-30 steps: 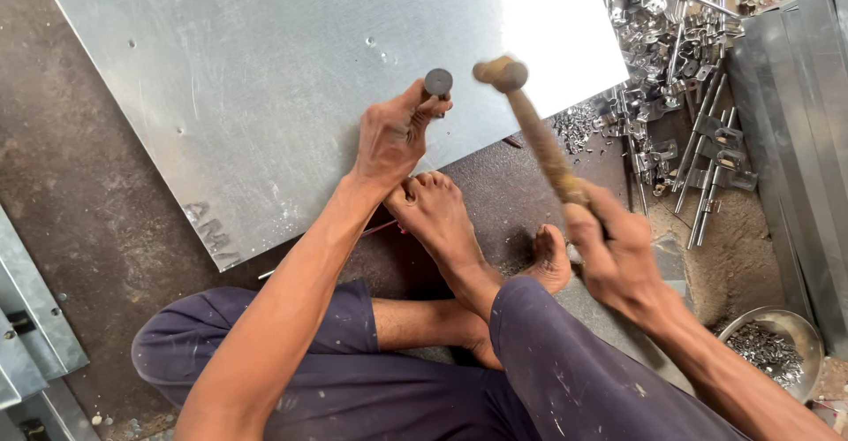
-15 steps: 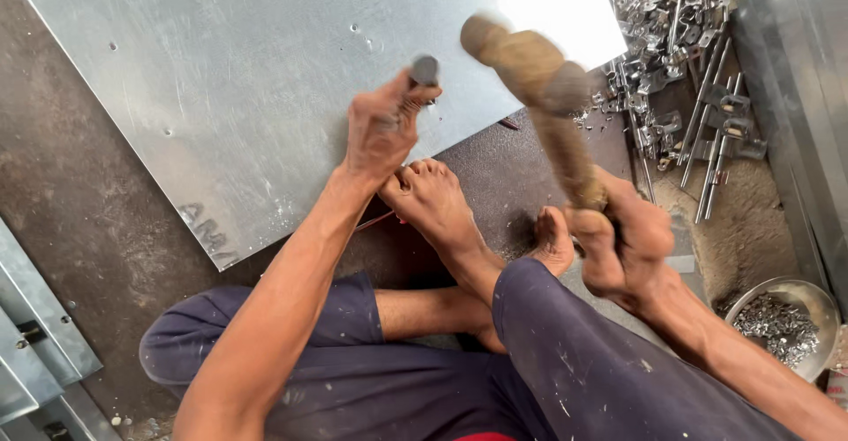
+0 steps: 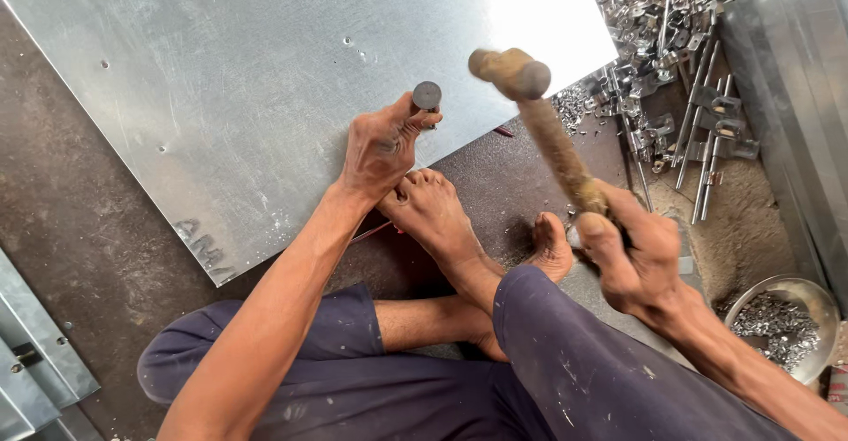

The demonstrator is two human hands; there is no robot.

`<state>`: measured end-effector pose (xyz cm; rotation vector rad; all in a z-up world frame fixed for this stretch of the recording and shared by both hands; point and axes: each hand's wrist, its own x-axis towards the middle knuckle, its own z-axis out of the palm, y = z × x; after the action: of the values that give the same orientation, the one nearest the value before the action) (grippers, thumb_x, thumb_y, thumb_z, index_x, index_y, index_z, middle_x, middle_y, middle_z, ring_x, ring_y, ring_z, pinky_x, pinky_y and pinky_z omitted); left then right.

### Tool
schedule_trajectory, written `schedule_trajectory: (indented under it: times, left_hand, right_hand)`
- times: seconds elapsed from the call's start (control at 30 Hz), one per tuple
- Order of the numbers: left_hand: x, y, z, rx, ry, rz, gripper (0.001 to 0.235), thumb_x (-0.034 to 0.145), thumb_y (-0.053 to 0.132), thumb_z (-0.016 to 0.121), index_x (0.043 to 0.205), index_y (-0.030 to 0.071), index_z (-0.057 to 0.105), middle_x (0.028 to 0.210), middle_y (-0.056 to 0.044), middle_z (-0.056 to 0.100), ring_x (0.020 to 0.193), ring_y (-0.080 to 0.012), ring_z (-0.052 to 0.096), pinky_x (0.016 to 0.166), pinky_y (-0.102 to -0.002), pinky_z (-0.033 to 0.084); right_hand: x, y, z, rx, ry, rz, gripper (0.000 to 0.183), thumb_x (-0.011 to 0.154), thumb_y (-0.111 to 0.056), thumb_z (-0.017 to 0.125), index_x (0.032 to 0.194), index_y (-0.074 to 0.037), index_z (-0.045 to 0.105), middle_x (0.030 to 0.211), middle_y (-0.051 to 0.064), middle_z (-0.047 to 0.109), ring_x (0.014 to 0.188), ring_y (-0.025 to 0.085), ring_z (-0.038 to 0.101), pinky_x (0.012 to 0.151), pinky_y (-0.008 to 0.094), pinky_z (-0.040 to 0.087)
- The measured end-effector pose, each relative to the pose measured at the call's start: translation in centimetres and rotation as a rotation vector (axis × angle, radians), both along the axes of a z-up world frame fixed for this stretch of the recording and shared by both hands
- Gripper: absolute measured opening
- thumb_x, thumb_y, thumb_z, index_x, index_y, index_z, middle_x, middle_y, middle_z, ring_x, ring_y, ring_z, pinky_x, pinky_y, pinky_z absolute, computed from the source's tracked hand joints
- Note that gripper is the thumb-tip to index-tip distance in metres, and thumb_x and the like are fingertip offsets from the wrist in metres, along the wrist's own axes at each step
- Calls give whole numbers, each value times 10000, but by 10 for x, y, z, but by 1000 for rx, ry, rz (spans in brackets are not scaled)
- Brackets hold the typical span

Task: The person assembles hardware onto a metal sheet by hammering fasteners, positioning a latch mechanism, and securing components while another person assists by holding the sheet and providing parts.

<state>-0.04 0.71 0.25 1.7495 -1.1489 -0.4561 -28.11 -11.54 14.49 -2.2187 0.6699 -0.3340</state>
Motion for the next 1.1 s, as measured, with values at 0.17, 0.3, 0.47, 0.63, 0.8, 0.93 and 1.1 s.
schedule_trajectory:
  times: [0.17, 0.3, 0.47, 0.63, 0.8, 0.93, 1.1]
  left_hand:
    - [0, 1, -5, -123, -61, -28, 181, 1006, 128, 689, 1181, 92, 658, 942, -49, 795, 737, -138, 759, 563, -274, 580]
    - [-1, 3, 3, -91, -61, -26, 163, 1005, 156, 710, 1151, 88, 690, 852, -59, 770, 667, -149, 730, 536, -311, 547]
    - [2, 0, -4, -105, 109, 7, 158, 1027, 211, 694, 1120, 84, 709, 842, -55, 772, 625, -146, 708, 512, -308, 525]
    - [4, 7, 8, -147, 181, 124, 98, 1105, 180, 640, 1097, 116, 714, 947, -5, 770, 802, -118, 722, 652, -284, 583]
    - [51, 108, 39, -325, 324, 815, 167, 1081, 178, 601, 1055, 46, 700, 1006, -114, 751, 936, -186, 766, 876, -371, 646]
    - [62, 152, 22, -181, -290, 903, 244, 1139, 235, 620, 1082, -2, 643, 1031, -195, 706, 964, -356, 713, 861, -439, 587]
    - [65, 195, -10, 84, -125, 1112, 229, 1161, 205, 374, 1192, -12, 440, 947, -177, 619, 891, -383, 677, 813, -501, 517]
  right_hand:
    - [-6, 5, 8, -12, -311, 20, 239, 1118, -261, 504, 1210, -62, 599, 747, 3, 612, 513, 52, 512, 474, 207, 442]
    - [10, 4, 3, 43, 142, 86, 359, 1020, -210, 570, 1281, 34, 610, 797, 115, 695, 532, 121, 572, 465, 277, 462]
    - [8, 12, 2, -81, -173, 32, 340, 1117, -266, 530, 1334, -9, 577, 846, 123, 670, 677, 172, 607, 634, 320, 500]
    - [-5, 10, -29, 301, 303, -51, 351, 1051, -296, 523, 1196, -2, 648, 719, 71, 709, 582, 128, 625, 527, 292, 483]
    - [-17, -4, -48, 268, 215, -224, 415, 1039, -358, 497, 1146, 19, 635, 628, 35, 581, 484, 112, 513, 415, 293, 426]
    - [0, -16, -37, 225, 267, -156, 434, 1035, -365, 498, 1188, 16, 638, 598, 21, 542, 495, 107, 473, 432, 308, 389]
    - [24, -7, -35, 245, 294, -63, 416, 1038, -363, 498, 1136, 8, 660, 602, -10, 557, 499, 80, 490, 435, 287, 409]
